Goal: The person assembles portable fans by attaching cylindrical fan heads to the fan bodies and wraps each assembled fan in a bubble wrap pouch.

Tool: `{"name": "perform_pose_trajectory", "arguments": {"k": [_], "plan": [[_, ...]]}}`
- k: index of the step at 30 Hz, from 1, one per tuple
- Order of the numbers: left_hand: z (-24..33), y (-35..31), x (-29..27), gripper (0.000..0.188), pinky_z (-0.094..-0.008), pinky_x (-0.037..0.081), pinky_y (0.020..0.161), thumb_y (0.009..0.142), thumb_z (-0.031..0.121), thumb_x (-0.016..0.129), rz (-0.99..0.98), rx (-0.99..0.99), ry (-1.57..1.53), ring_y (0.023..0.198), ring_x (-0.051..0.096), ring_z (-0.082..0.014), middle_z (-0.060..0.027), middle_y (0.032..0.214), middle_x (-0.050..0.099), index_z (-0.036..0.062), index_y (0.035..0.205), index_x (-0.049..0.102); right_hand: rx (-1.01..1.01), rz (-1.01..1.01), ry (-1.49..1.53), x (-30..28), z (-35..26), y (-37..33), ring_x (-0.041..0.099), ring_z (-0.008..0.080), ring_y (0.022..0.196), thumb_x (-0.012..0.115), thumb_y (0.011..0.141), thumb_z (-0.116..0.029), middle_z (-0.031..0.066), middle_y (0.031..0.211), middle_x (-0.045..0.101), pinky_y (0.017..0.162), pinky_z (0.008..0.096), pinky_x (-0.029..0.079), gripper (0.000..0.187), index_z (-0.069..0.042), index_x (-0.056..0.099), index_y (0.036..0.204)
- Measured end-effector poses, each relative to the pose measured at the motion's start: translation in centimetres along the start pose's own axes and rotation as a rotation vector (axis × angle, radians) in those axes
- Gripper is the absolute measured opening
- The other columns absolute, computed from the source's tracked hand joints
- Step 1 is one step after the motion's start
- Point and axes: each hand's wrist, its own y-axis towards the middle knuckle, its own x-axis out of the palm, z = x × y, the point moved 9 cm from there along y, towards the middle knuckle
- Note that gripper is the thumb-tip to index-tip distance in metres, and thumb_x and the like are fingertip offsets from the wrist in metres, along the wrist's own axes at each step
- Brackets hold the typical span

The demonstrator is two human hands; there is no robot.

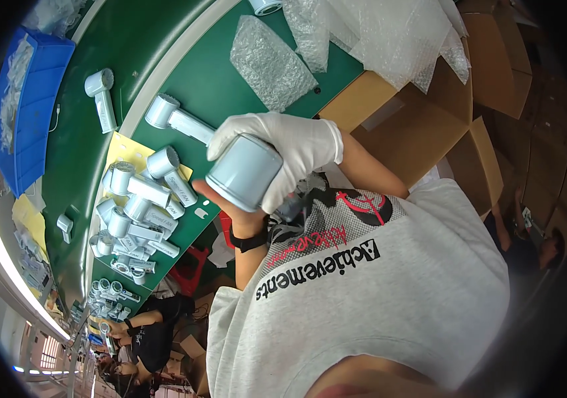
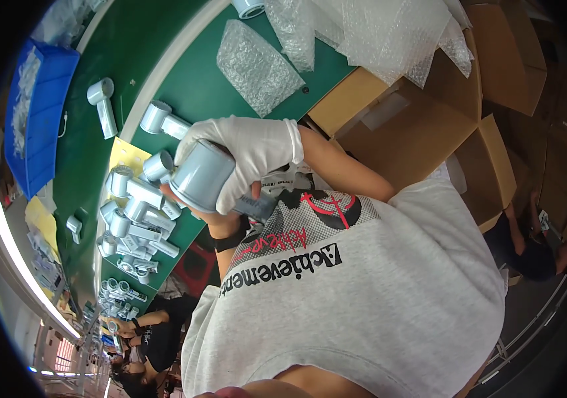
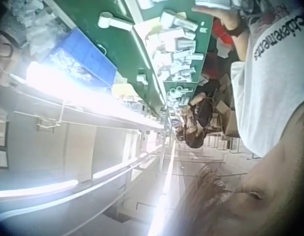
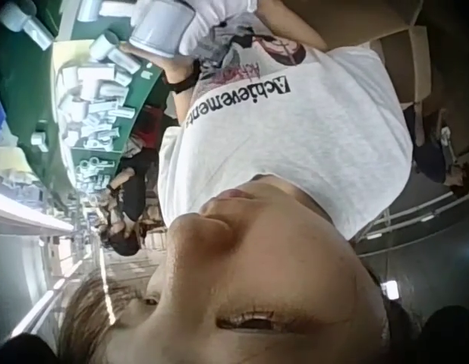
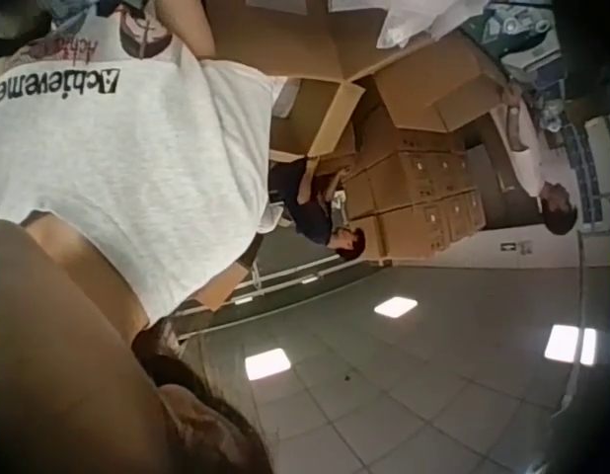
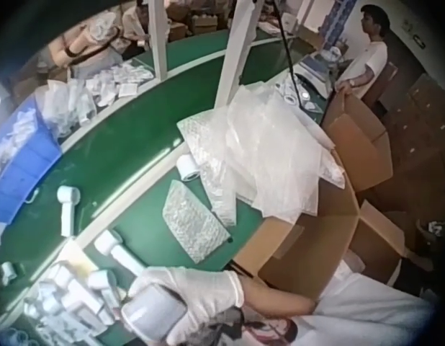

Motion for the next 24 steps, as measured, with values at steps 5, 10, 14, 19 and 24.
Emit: {"name": "perform_pose_trajectory", "arguments": {"k": [5,10,14,19,24], "plan": [[0.2,0.4,-1.0,0.06,-0.0392,0.042,0.09,0.086,0.053,0.04,0.339,-0.051,0.355,0.104,0.051,-0.026,-0.0112,0.118,0.049,0.0057,0.123,0.041,0.018,0.04,-0.012,0.2,0.4,0.1,0.054,0.0204,0.101,0.061,0.077,-0.028,0.0135,0.119,0.051,0.087,0.0307,0.043,0.043,-0.008,0.056,0.115],[0.2,3.5,2.6,0.055,-0.0377,0.046,0.083,0.088,0.051,0.037,0.102,-0.236,-0.008,0.093,0.056,-0.0251,-0.0103,0.109,0.055,0.006,0.119,0.046,-0.482,0.298,-0.724,-0.1,-2.6,-1.7,0.044,0.0271,0.114,0.065,0.074,-0.021,0.0143,0.129,0.041,0.094,0.0345,0.037,0.053,-0.014,0.049,0.125],[0.3,6.1,4.3,0.053,-0.0385,0.048,0.078,0.088,0.05,0.037,0.022,-0.183,-0.235,0.088,0.057,-0.0252,-0.0112,0.104,0.057,0.0047,0.114,0.048,-0.531,0.072,-0.485,2.4,-2.4,-4.1,0.034,0.0326,0.122,0.066,0.07,-0.01,0.016,0.137,0.028,0.095,0.0375,0.036,0.068,-0.013,0.038,0.132],[4.1,6.8,6.6,0.057,-0.0384,0.05,0.074,0.087,0.05,0.041,0.093,0.459,0.255,0.085,0.058,-0.0261,-0.0139,0.101,0.058,0.0015,0.116,0.046,-0.205,0.518,-0.225,0.1,-0.3,-4.5,0.045,0.0313,0.113,0.064,0.065,0.0,0.0187,0.128,0.038,0.093,0.0357,0.039,0.066,-0.005,0.04,0.127],[2.6,8.9,4.8,0.063,-0.0354,0.051,0.072,0.084,0.054,0.047,0.153,0.263,0.523,0.084,0.058,-0.0264,-0.0144,0.103,0.056,-0.0002,0.117,0.042,0.117,0.498,-0.113,-1.1,3.0,-4.3,0.054,0.0251,0.096,0.062,0.069,-0.003,0.0144,0.103,0.051,0.082,0.0349,0.045,0.052,0.001,0.043,0.118]]}}
